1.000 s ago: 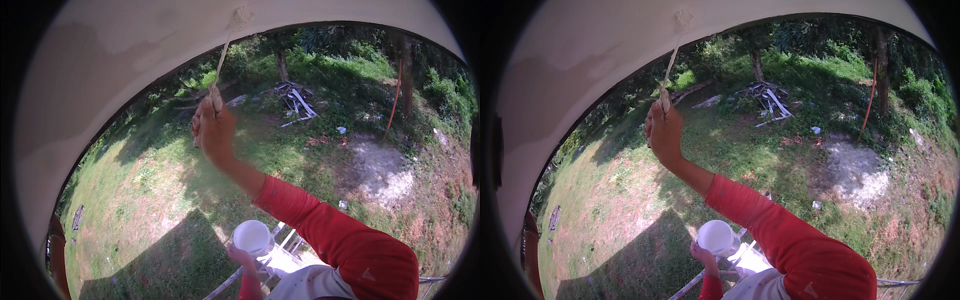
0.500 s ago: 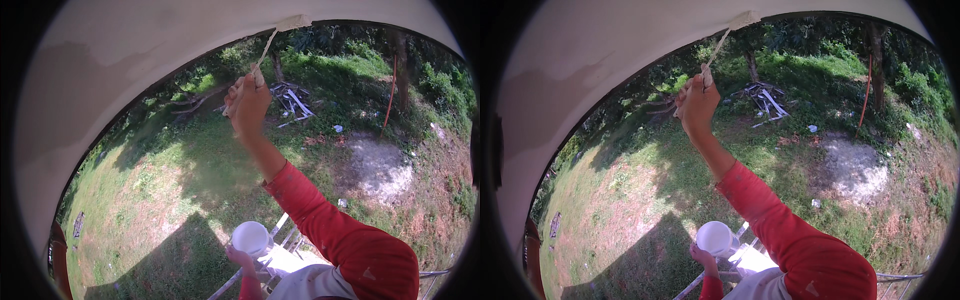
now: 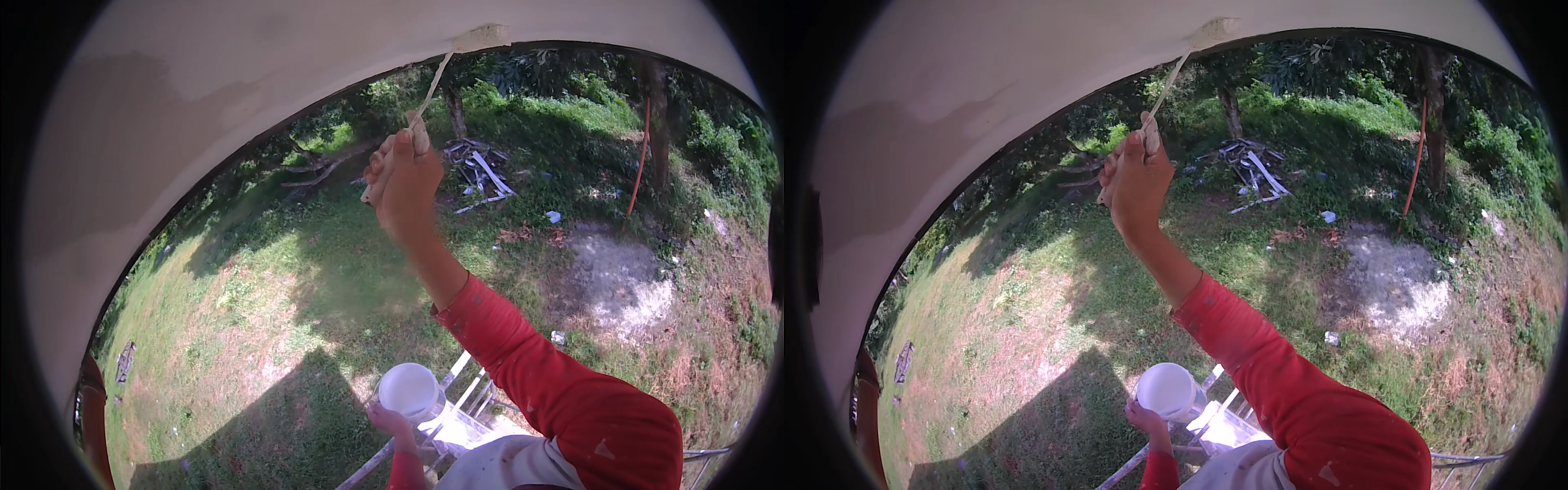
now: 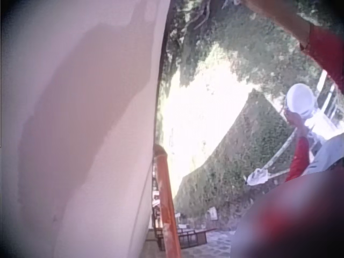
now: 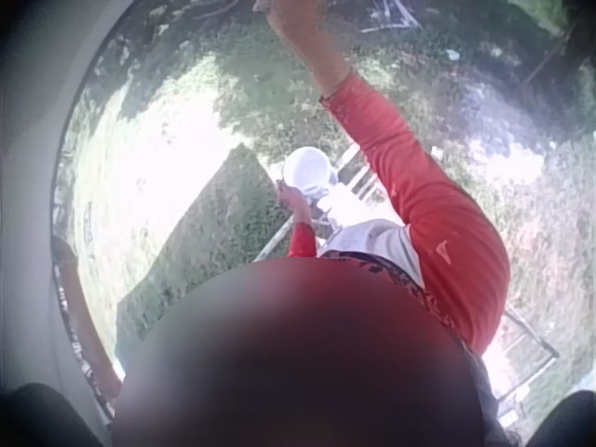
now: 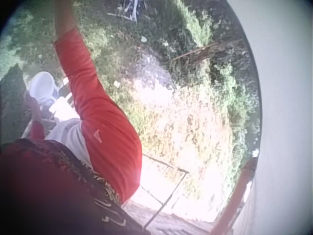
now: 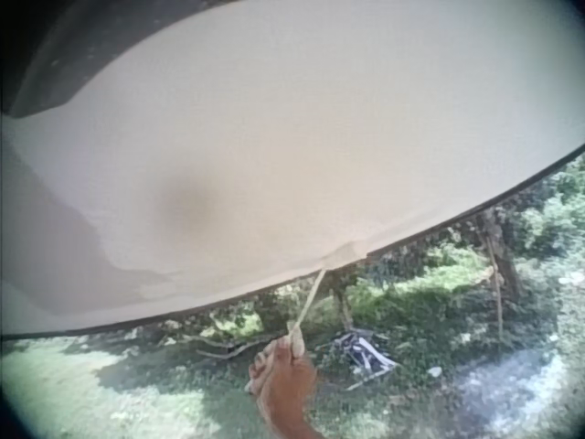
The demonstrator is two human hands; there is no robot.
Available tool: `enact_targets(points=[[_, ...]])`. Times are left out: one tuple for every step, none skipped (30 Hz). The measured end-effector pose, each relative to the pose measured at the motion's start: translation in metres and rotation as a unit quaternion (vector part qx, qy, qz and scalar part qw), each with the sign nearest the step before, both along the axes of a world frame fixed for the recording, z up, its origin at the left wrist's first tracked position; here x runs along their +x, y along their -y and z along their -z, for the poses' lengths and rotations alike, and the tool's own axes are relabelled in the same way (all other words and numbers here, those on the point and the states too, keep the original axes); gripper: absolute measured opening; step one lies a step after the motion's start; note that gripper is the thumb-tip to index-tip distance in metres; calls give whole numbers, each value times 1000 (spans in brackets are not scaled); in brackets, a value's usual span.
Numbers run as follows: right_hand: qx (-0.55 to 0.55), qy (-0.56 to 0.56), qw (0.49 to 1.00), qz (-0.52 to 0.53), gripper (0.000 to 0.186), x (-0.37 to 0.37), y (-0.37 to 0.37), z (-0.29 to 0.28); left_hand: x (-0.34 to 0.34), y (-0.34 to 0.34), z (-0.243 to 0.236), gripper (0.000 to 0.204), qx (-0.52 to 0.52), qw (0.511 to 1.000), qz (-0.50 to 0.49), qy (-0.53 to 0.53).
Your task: The person stands on a ladder and uses a paint roller to apply white paint to a ceiling. They repeatedly dip the roller into a paint bucket and roll it across the ceiling surface.
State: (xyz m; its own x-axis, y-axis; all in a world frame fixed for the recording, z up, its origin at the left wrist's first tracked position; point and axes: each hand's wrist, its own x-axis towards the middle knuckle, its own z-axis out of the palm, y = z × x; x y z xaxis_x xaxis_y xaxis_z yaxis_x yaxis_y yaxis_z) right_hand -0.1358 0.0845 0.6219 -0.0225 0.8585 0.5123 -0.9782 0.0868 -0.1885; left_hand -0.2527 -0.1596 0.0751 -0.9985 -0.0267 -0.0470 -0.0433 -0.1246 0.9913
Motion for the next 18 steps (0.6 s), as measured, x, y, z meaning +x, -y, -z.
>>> enact_targets(points=[[11,16,1000,-4,52,-6,10,3,0,-1,-1,46,37,999,6,-4],[15,29,999,1,52,-13,19,6,0,-1,-3,46,30,1000,0,10],[26,40,999,1,52,-20,27,9,1,-2,-5,46,27,1000,1,12],[48,40,998,8,52,-27,35,12,1,-2,-7,46,30,1000,7,8],[52,56,997,-1,52,-34,41,14,3,-1,-10,45,16,1000,2,12],[67,62,996,-3,53,-39,47,16,5,-1,-13,44,9,1000,2,10],[83,67,994,-5,53,-44,51,18,7,-1,-16,43,11,1000,6,-8],[92,97,991,-6,52,-48,56,21,9,-1,-20,43,10,1000,3,5],[103,126,987,-7,51,-52,60,23,12,-1,-24,42,19,1000,4,3],[113,155,981,-6,50,-56,66,24,14,-1,-29,41,29,999,9,-15],[114,158,981,-2,50,-61,74,25,15,-2,-33,40,13,1000,-1,-5],[115,162,980,3,51,-66,83,26,17,-2,-37,40,-2,1000,-8,-9],[115,167,979,8,51,-72,93,28,19,-1,-40,39,-19,999,-15,-23],[115,173,978,-5,51,-76,103,32,21,-2,-42,39,-18,1000,-19,-13],[113,179,977,-19,52,-79,115,36,22,-2,-43,39,-20,999,-23,-15],[112,184,976,-31,52,-81,122,38,22,-2,-44,39,-22,999,-25,-40],[125,186,974,-35,53,-82,125,39,22,-1,-44,39,-27,999,-17,-20],[112,173,978,-30,53,-83,125,39,21,-1,-44,39,-32,999,-9,-23]])
